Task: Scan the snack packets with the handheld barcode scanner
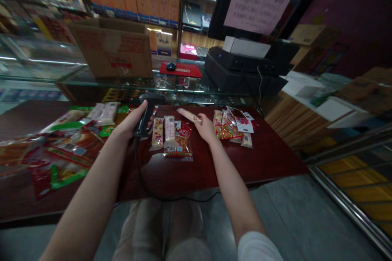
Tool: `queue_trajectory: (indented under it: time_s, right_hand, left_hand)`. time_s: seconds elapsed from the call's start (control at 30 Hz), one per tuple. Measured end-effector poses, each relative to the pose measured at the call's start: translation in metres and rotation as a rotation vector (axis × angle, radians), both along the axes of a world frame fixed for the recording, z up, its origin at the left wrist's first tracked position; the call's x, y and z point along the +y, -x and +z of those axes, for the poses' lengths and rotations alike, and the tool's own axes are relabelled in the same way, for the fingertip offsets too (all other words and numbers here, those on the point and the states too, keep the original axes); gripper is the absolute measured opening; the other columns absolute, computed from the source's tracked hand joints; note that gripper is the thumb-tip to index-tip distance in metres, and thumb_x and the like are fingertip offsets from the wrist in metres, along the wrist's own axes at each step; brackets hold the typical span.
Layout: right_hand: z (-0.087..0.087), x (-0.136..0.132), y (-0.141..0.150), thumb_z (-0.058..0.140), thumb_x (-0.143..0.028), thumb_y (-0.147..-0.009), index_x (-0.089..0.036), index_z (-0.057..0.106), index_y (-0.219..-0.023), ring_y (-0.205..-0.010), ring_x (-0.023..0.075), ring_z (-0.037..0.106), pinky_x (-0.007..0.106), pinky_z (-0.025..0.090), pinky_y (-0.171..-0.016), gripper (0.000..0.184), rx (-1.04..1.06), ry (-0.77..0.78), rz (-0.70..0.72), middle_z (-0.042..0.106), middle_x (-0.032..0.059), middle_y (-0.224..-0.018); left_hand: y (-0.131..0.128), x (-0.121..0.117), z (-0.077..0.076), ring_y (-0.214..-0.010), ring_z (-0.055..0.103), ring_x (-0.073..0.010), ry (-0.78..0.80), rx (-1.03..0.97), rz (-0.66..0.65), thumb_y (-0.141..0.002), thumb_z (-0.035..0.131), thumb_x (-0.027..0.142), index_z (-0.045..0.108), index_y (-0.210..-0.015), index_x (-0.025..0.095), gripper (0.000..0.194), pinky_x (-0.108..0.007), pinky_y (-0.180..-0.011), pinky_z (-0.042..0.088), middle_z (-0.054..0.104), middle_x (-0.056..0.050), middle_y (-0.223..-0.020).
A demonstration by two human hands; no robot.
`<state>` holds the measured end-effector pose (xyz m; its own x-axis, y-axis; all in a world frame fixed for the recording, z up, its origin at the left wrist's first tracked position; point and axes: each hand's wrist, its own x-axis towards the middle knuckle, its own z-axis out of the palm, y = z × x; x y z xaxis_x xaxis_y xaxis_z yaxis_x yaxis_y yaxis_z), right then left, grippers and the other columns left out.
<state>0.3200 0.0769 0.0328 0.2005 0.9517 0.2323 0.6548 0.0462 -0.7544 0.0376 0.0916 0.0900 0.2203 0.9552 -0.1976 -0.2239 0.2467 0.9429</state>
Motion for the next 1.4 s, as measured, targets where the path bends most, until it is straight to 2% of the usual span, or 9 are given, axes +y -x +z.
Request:
queue_trajectory:
  time_s: [0.1,0.17,0.33,0.43,0.63,0.8,1.1,1.27,1.4]
  right_hand:
    - [0.009,-0.002,-0.021,0.051,-0.038,-0.083,-0.023,0.058,-0.114,-0.070,0.0172,0.066,0.033,0.054,-0.070,0.036,0.605,0.050,0.056,0.072,0.0037,-0.096]
    - [0.018,-0.008,-0.028,0.054,-0.038,-0.081,-0.025,0.058,-0.111,-0.070,0.0169,0.068,0.032,0.055,-0.068,0.034,0.921,0.078,0.179,0.073,0.0022,-0.093]
    - [0.030,-0.018,-0.030,0.058,-0.025,-0.073,-0.025,0.059,-0.107,-0.086,0.0195,0.072,0.037,0.057,-0.081,0.034,1.242,0.096,0.341,0.076,0.0020,-0.095]
    - [0.030,-0.018,-0.034,0.055,-0.021,-0.071,-0.026,0.058,-0.108,-0.080,0.0174,0.071,0.037,0.057,-0.081,0.037,1.230,0.103,0.378,0.076,0.0010,-0.093]
    - [0.026,-0.016,-0.048,0.051,-0.026,-0.082,-0.020,0.060,-0.112,-0.058,0.0148,0.063,0.029,0.054,-0.058,0.032,1.024,0.240,0.424,0.074,0.0042,-0.086]
    - [0.024,-0.015,-0.052,0.047,-0.028,-0.088,-0.018,0.059,-0.110,-0.051,0.0128,0.057,0.028,0.052,-0.055,0.026,1.006,0.336,0.494,0.073,0.0047,-0.082]
    - [0.023,-0.016,-0.053,0.043,-0.024,-0.089,-0.016,0.058,-0.110,-0.049,0.0124,0.055,0.029,0.051,-0.056,0.027,1.035,0.383,0.514,0.073,0.0058,-0.081]
    - [0.025,-0.018,-0.050,0.048,-0.030,-0.086,-0.018,0.058,-0.108,-0.050,0.0123,0.054,0.029,0.050,-0.056,0.027,0.950,0.325,0.486,0.071,0.0047,-0.082]
    - [0.032,-0.019,-0.053,0.051,-0.039,-0.084,-0.023,0.058,-0.119,-0.063,0.0163,0.060,0.030,0.049,-0.061,0.039,0.639,-0.032,0.175,0.068,0.0051,-0.094]
  left_hand:
    - [-0.006,-0.002,-0.001,-0.041,0.051,-0.0097,-0.046,-0.008,-0.053,-0.085,0.058,0.065,0.062,-0.090,0.016,0.050,-0.019,-0.036,0.038,0.056,0.000,-0.057]
    - [-0.012,-0.007,0.000,-0.042,0.051,-0.0092,-0.084,-0.027,-0.099,-0.084,0.059,0.066,0.061,-0.091,0.015,0.051,-0.018,-0.036,0.038,0.057,0.001,-0.058]
    - [-0.032,-0.027,0.009,-0.041,0.049,-0.0088,-0.115,-0.094,-0.233,-0.081,0.060,0.069,0.059,-0.091,0.016,0.054,-0.019,-0.036,0.039,0.054,0.003,-0.059]
    - [-0.040,-0.035,0.012,-0.041,0.048,-0.0084,-0.131,-0.086,-0.291,-0.080,0.060,0.070,0.057,-0.086,0.017,0.054,-0.019,-0.036,0.039,0.054,0.002,-0.057]
    - [-0.044,-0.037,0.009,-0.041,0.048,-0.0086,-0.143,-0.028,-0.320,-0.080,0.058,0.073,0.055,-0.078,0.017,0.056,-0.020,-0.037,0.039,0.053,0.002,-0.055]
    - [-0.046,-0.035,0.005,-0.042,0.048,-0.0082,-0.147,0.002,-0.265,-0.078,0.059,0.073,0.057,-0.087,0.016,0.057,-0.020,-0.037,0.039,0.053,0.004,-0.057]
    - [-0.050,-0.036,0.003,-0.041,0.046,-0.0077,-0.150,0.007,-0.305,-0.074,0.064,0.074,0.052,-0.086,0.017,0.060,-0.019,-0.037,0.038,0.050,0.005,-0.055]
    - [-0.050,-0.035,0.002,-0.041,0.047,-0.0081,-0.164,0.012,-0.295,-0.071,0.064,0.077,0.053,-0.091,0.016,0.065,-0.019,-0.036,0.036,0.052,0.004,-0.057]
    - [-0.046,-0.032,0.002,-0.040,0.047,-0.0080,-0.173,0.064,-0.200,-0.077,0.060,0.074,0.051,-0.085,0.018,0.057,-0.019,-0.037,0.038,0.053,0.004,-0.057]
